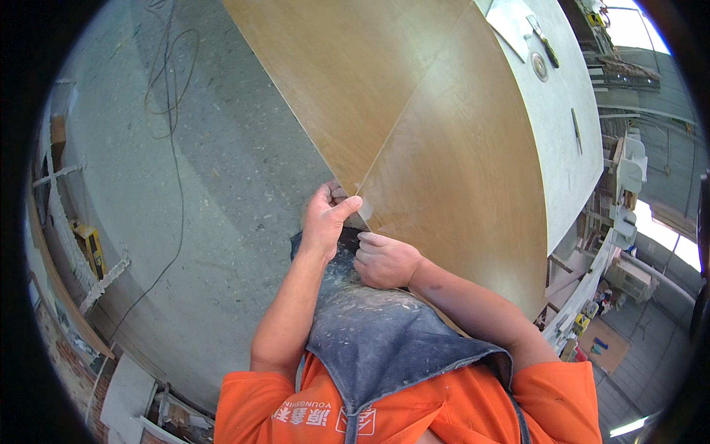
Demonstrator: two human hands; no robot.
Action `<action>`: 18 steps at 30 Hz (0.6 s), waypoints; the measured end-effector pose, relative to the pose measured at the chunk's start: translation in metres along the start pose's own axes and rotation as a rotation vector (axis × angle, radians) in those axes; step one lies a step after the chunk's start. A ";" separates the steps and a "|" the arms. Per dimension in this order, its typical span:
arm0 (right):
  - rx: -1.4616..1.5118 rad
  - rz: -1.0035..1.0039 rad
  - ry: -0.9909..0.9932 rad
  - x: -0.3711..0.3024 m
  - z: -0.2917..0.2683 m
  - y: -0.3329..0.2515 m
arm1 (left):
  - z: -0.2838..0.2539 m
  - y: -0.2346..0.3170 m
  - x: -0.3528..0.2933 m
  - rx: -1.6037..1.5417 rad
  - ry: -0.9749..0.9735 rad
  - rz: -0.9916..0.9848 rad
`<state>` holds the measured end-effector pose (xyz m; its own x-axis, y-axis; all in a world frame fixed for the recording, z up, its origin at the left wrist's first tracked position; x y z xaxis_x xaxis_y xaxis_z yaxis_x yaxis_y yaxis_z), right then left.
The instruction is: The person uses an angle grinder to sand the edges of a large curved wooden panel. They hold the panel with one hand and operate the grinder with the other, moving along the edge. After sanding, the person places the panel on a workbench and moves it aside.
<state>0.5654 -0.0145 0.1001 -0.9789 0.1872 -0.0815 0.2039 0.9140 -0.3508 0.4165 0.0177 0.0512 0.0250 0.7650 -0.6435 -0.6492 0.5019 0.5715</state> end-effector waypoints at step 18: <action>0.010 -0.025 0.074 0.000 0.005 0.001 | 0.001 -0.004 -0.006 0.073 -0.005 -0.133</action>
<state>0.5653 -0.0158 0.0948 -0.9817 0.1902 -0.0038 0.1787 0.9151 -0.3614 0.4195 0.0112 0.0529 0.1110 0.6914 -0.7139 -0.5833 0.6269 0.5165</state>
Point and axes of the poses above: each hand's wrist, its own x-axis towards the middle knuckle, its own z-axis out of the palm, y = z × x, the point moved 3 cm from there along x, towards the middle knuckle, and after that the axes turned 3 degrees about -x, right-handed, at the moved point
